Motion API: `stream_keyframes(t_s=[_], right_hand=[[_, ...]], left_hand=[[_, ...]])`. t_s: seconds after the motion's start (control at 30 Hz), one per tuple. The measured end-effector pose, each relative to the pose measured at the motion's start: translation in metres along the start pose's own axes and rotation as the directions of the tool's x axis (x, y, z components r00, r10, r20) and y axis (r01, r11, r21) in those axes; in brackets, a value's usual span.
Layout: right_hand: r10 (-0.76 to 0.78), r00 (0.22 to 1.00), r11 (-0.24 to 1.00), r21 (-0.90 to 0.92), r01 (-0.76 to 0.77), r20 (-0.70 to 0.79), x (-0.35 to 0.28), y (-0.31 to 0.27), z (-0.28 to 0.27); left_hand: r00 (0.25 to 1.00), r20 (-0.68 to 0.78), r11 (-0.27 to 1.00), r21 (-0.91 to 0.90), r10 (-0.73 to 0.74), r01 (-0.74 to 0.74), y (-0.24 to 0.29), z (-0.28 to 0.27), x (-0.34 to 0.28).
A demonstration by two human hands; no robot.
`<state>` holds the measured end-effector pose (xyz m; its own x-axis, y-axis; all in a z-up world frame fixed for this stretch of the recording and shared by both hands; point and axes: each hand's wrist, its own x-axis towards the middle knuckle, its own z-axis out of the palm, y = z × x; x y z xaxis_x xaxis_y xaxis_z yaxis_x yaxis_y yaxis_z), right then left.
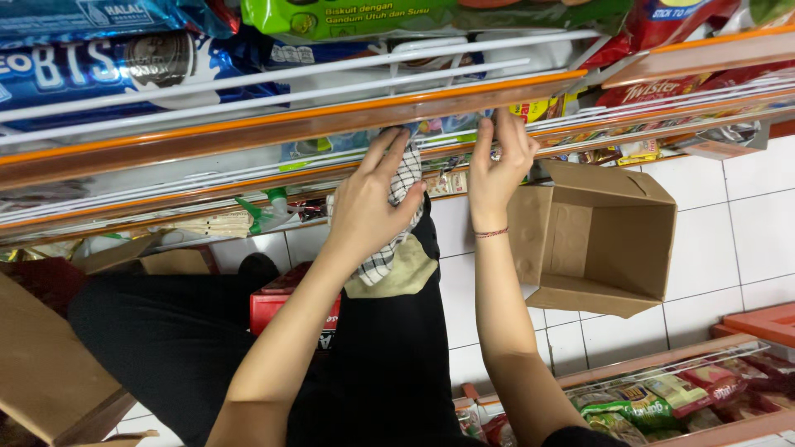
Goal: The person sorts snack packages and a spray bottle into a cardboard box, wipes a shelf with a cloth and spray, and then moves items on the shelves.
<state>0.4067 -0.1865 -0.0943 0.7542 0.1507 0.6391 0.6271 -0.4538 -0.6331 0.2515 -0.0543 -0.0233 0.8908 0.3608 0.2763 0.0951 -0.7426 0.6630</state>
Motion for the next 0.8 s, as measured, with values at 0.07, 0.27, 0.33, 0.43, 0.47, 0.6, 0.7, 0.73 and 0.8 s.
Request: stream_keyframes(t_s=[0.07, 0.27, 0.33, 0.43, 0.47, 0.6, 0.7, 0.73, 0.8], right_hand=[[0.050, 0.999, 0.997, 0.065, -0.049, -0.006, 0.000, -0.004, -0.001], [-0.044, 0.999, 0.999, 0.019, 0.043, 0.023, 0.000, -0.014, 0.003], [-0.026, 0.999, 0.999, -0.018, 0.027, 0.045, -0.002, -0.014, 0.002], [-0.014, 1.000, 1.000, -0.003, 0.014, 0.012, -0.007, -0.021, -0.001], [-0.013, 1.000, 1.000, 0.014, 0.013, -0.010, -0.009, -0.024, -0.001], [-0.005, 0.999, 0.994, 0.105, 0.010, -0.048, -0.032, -0.049, -0.015], [0.032, 0.999, 0.968, 0.248, -0.034, 0.015, -0.055, -0.078, -0.022], [0.029, 0.999, 0.960, 0.275, -0.041, 0.046, -0.065, -0.089, -0.023], [0.021, 0.991, 0.930, 0.361, -0.067, 0.132, -0.085, -0.114, -0.022]], left_hand=[[0.999, 0.004, 0.999, 0.040, -0.032, 0.032, 0.002, 0.002, 0.001], [0.985, 0.082, 0.982, 0.132, -0.149, 0.138, 0.012, -0.002, 0.002], [0.983, 0.077, 0.981, 0.116, -0.167, 0.157, 0.011, -0.002, 0.001], [0.987, -0.162, 0.996, -0.091, -0.026, 0.012, 0.009, -0.004, -0.013], [0.980, -0.198, 0.988, -0.156, -0.020, -0.012, 0.009, -0.006, -0.019], [0.964, -0.261, 0.920, -0.388, -0.056, -0.051, 0.003, -0.024, -0.047], [0.950, -0.272, 0.871, -0.491, -0.156, 0.002, -0.005, -0.046, -0.070], [0.940, -0.277, 0.854, -0.520, -0.200, 0.028, -0.008, -0.053, -0.080], [0.915, -0.302, 0.828, -0.557, -0.268, 0.058, -0.013, -0.069, -0.102]])
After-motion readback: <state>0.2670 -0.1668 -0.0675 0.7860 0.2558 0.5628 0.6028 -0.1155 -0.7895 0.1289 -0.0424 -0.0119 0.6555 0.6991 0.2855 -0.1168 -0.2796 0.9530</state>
